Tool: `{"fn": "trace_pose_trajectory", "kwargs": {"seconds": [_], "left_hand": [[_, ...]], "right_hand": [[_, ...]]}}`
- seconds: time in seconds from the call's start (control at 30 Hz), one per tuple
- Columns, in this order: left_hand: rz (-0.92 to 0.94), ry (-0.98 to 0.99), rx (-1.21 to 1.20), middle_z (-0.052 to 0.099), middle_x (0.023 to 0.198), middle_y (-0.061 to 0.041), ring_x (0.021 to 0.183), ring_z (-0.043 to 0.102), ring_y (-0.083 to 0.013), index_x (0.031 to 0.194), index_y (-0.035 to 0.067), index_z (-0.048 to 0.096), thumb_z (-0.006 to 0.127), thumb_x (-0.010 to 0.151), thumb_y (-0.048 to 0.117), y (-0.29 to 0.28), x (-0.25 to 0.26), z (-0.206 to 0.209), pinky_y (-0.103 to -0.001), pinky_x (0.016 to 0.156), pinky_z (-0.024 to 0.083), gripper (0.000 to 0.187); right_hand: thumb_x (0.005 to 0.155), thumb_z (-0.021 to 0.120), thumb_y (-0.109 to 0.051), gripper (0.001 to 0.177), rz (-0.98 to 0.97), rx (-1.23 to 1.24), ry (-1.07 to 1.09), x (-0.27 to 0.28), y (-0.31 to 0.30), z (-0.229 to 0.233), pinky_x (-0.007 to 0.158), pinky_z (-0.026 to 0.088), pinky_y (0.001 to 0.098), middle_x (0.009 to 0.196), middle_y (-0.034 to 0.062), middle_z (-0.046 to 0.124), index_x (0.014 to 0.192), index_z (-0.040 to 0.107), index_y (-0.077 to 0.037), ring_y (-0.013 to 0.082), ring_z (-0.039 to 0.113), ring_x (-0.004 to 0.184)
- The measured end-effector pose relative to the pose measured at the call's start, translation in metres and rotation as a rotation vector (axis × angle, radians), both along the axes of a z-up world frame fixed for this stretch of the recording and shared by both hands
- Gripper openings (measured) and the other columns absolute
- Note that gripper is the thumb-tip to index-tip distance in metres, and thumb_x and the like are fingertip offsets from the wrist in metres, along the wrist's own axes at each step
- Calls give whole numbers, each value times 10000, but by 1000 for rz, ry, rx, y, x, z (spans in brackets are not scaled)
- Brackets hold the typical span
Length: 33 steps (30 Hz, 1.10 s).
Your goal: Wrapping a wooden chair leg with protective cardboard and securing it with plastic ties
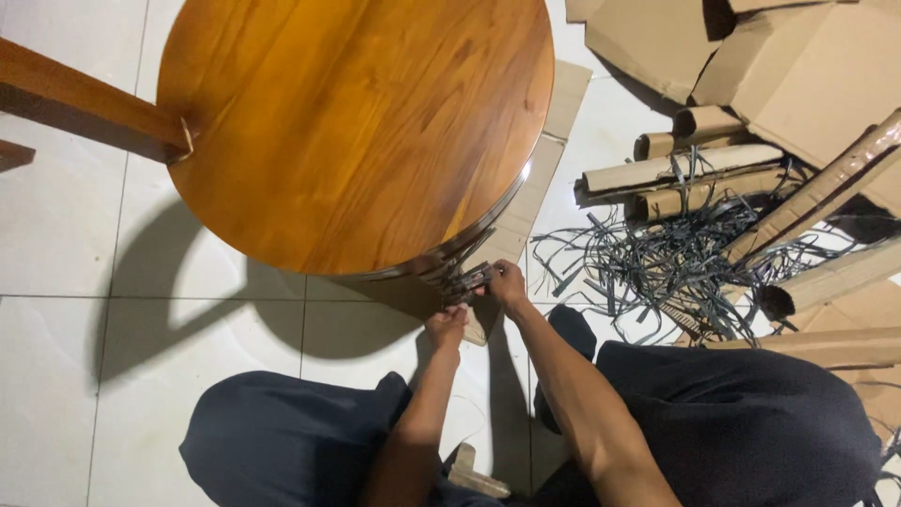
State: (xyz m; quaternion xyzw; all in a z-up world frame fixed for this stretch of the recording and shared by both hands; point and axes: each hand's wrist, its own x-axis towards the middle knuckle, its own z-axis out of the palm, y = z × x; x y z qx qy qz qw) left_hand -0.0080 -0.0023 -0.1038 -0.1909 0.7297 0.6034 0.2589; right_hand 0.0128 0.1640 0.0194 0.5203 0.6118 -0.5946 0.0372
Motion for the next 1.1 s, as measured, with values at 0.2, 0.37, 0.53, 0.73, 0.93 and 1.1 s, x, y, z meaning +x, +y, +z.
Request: {"fn": "trace_pose_trajectory", "kwargs": {"seconds": [0.2, 0.37, 0.53, 0.73, 0.93, 1.1], "left_hand": [[-133, 59, -315, 680, 589, -97, 598, 699, -226, 643, 79, 754, 853, 731, 250, 18, -3, 34, -352, 600, 523, 217], [-115, -33, -359, 637, 902, -248, 877, 685, -365, 868, -40, 717, 853, 775, 330, 27, -8, 60, -485, 747, 533, 405], [-2, -35, -271, 619, 992, -265, 1029, 679, -408, 900, -58, 635, 910, 706, 264, 27, -6, 21, -500, 867, 508, 467], [-58, -122, -215, 692, 654, -126, 654, 689, -216, 747, 18, 616, 956, 679, 285, 27, -7, 48, -385, 763, 527, 437], [107, -210, -83, 771, 787, -90, 648, 770, -158, 1190, 5, 356, 907, 739, 164, 26, -7, 3, -383, 951, 512, 729], [145, -198, -51, 772, 822, -80, 636, 735, -131, 887, 8, 726, 851, 760, 131, 33, -3, 30, -263, 737, 535, 217]], "right_hand": [[972, 605, -175, 243, 0, 84, -6, -3, -11, 35, 975, 515, 506, 1190, 233, 729, 1146, 741, -74, 442, 659, 1170], [973, 618, -214, 241, -2, 100, 3, 0, -11, 32, 981, 511, 514, 1188, 206, 736, 1139, 737, -86, 427, 657, 1179], [948, 661, -250, 188, -6, 106, 14, 1, -12, 17, 915, 531, 458, 1040, 154, 778, 1049, 759, -126, 382, 720, 1041], [940, 677, -247, 191, -49, 117, 57, 2, -5, -25, 852, 521, 461, 972, 193, 765, 980, 758, -78, 383, 714, 931], [941, 656, -284, 186, -26, 198, 37, 5, -6, -20, 877, 529, 492, 980, 180, 767, 945, 729, -113, 439, 700, 1004], [829, 726, -162, 480, 533, 717, 65, 18, -2, 1, 1036, 499, 507, 1269, 141, 666, 1295, 621, -116, 361, 542, 1312]]}}
